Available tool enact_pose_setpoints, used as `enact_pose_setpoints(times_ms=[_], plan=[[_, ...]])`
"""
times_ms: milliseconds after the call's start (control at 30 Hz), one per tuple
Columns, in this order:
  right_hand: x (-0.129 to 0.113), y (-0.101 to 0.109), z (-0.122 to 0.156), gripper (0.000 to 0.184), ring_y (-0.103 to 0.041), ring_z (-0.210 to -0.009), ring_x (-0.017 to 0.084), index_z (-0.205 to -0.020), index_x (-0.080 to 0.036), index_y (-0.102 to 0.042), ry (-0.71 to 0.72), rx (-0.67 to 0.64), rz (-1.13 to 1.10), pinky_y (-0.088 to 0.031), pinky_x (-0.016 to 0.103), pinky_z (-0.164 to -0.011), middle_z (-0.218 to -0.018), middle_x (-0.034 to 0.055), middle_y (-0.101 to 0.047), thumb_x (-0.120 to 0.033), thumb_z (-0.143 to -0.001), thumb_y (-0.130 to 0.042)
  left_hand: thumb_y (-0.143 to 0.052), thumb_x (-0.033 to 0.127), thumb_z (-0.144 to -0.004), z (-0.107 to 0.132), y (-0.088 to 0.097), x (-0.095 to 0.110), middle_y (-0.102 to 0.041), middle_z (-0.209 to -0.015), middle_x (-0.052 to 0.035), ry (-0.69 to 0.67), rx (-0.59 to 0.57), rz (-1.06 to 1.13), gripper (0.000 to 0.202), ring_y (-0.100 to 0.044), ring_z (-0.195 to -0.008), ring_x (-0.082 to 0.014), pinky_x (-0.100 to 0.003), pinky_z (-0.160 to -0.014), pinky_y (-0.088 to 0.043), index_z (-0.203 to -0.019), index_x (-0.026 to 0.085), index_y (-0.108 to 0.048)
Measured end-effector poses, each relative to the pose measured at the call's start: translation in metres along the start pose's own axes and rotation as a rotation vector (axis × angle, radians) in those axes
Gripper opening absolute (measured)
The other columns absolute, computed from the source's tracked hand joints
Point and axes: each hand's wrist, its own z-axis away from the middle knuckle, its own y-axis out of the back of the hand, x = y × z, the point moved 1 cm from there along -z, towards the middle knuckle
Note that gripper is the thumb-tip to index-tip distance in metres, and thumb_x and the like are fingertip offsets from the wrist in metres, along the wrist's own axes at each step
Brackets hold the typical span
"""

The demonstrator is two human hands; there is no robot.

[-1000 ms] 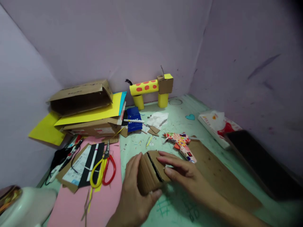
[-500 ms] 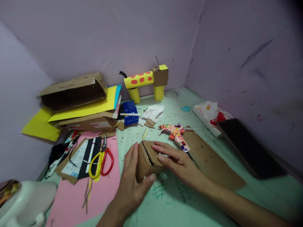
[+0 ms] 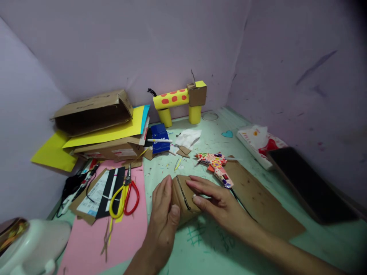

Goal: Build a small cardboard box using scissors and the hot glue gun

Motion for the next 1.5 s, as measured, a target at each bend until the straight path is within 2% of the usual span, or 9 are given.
enact_pose_setpoints(times_ms=[100,433,600,767,1067,1200,1333,1433,1500], plan=[[0.001,-0.001,0.001,0.037,-0.052,-0.128,0.029,-0.115,-0.025,-0.07,-0.024,0.012,-0.039,-0.035,0.052,-0.109,-0.135,0.0139,-0.059,-0.033,-0.079,-0.065,-0.036,0.04,-0.097,0.0,-0.002,0.001,-0.029,-0.156,-0.0043,-0.033,0.019,-0.035,0.052,-0.022,-0.144,-0.0224,-0.047,-0.118,-0.018,-0.147,0.028,-0.028],[-0.002,-0.004,0.004,0.035,-0.054,-0.125,0.031,-0.106,-0.029,-0.075,-0.066,0.081,-0.103,-0.042,0.052,-0.103,-0.131,0.0129,-0.062,-0.03,-0.071,-0.071,-0.041,0.031,-0.097,0.001,0.007,-0.004,-0.025,-0.158,0.0003,-0.149,-0.099,-0.078,0.057,-0.021,-0.144,-0.0216,-0.045,-0.117,-0.023,-0.149,0.036,-0.019],[-0.007,-0.005,0.006,0.033,-0.055,-0.123,0.031,-0.102,-0.027,-0.076,-0.086,0.1,-0.114,-0.043,0.051,-0.102,-0.131,0.0131,-0.063,-0.03,-0.07,-0.072,-0.04,0.035,-0.096,0.003,0.003,0.002,-0.031,-0.155,0.0018,-0.134,-0.012,-0.016,0.052,-0.026,-0.142,-0.0208,-0.042,-0.117,-0.023,-0.146,0.037,-0.026],[-0.011,-0.006,0.006,0.025,-0.058,-0.121,0.03,-0.091,-0.023,-0.078,-0.094,0.125,-0.138,-0.052,0.044,-0.092,-0.128,0.015,-0.063,-0.028,-0.067,-0.072,-0.041,0.034,-0.096,0.002,0.003,0.001,-0.032,-0.154,-0.0001,-0.117,-0.015,0.04,0.052,-0.027,-0.141,-0.0229,-0.044,-0.116,-0.023,-0.146,0.036,-0.028],[-0.014,-0.006,0.004,0.022,-0.06,-0.112,0.029,-0.085,-0.021,-0.072,-0.144,0.123,-0.154,-0.055,0.045,-0.087,-0.126,0.012,-0.059,-0.025,-0.064,-0.076,-0.041,0.034,-0.094,-0.001,0.006,0.0,-0.031,-0.153,-0.0072,-0.115,-0.062,0.043,0.054,-0.027,-0.141,-0.0271,-0.049,-0.115,-0.024,-0.146,0.027,-0.028],[-0.016,-0.004,0.009,0.022,-0.054,-0.121,0.027,-0.091,-0.023,-0.069,-0.061,0.062,-0.209,-0.057,0.037,-0.083,-0.132,0.0105,-0.054,-0.021,-0.069,-0.072,-0.043,0.033,-0.093,0.002,0.006,0.005,-0.032,-0.153,-0.0061,-0.234,-0.024,-0.026,0.055,-0.027,-0.141,-0.0284,-0.05,-0.115,-0.023,-0.146,0.029,-0.028],[-0.013,0.001,0.015,0.025,-0.051,-0.124,0.024,-0.098,-0.027,-0.064,0.087,0.005,-0.126,-0.055,0.034,-0.088,-0.135,0.0085,-0.051,-0.016,-0.076,-0.069,-0.047,0.037,-0.091,0.003,0.009,0.006,-0.028,-0.155,-0.0074,-0.311,-0.006,-0.106,0.063,-0.023,-0.143,-0.032,-0.054,-0.114,-0.025,-0.148,0.03,-0.022],[-0.005,0.003,0.018,0.03,-0.047,-0.128,0.023,-0.104,-0.031,-0.059,0.24,0.005,-0.025,-0.048,0.038,-0.099,-0.134,0.0056,-0.051,-0.015,-0.08,-0.067,-0.055,0.038,-0.088,0.003,0.008,0.003,-0.014,-0.16,-0.0043,-0.289,0.009,-0.146,0.067,-0.016,-0.145,-0.0337,-0.057,-0.113,-0.024,-0.147,0.037,-0.023],[0.002,0.004,0.018,0.037,-0.045,-0.13,0.024,-0.112,-0.034,-0.056,0.262,0.023,-0.026,-0.046,0.04,-0.102,-0.138,0.0055,-0.047,-0.016,-0.081,-0.066,-0.056,0.037,-0.088,0.004,0.007,0.002,-0.006,-0.161,-0.0024,-0.266,0.038,-0.129,0.062,-0.013,-0.146,-0.0344,-0.058,-0.112,-0.025,-0.144,0.039,-0.029]])
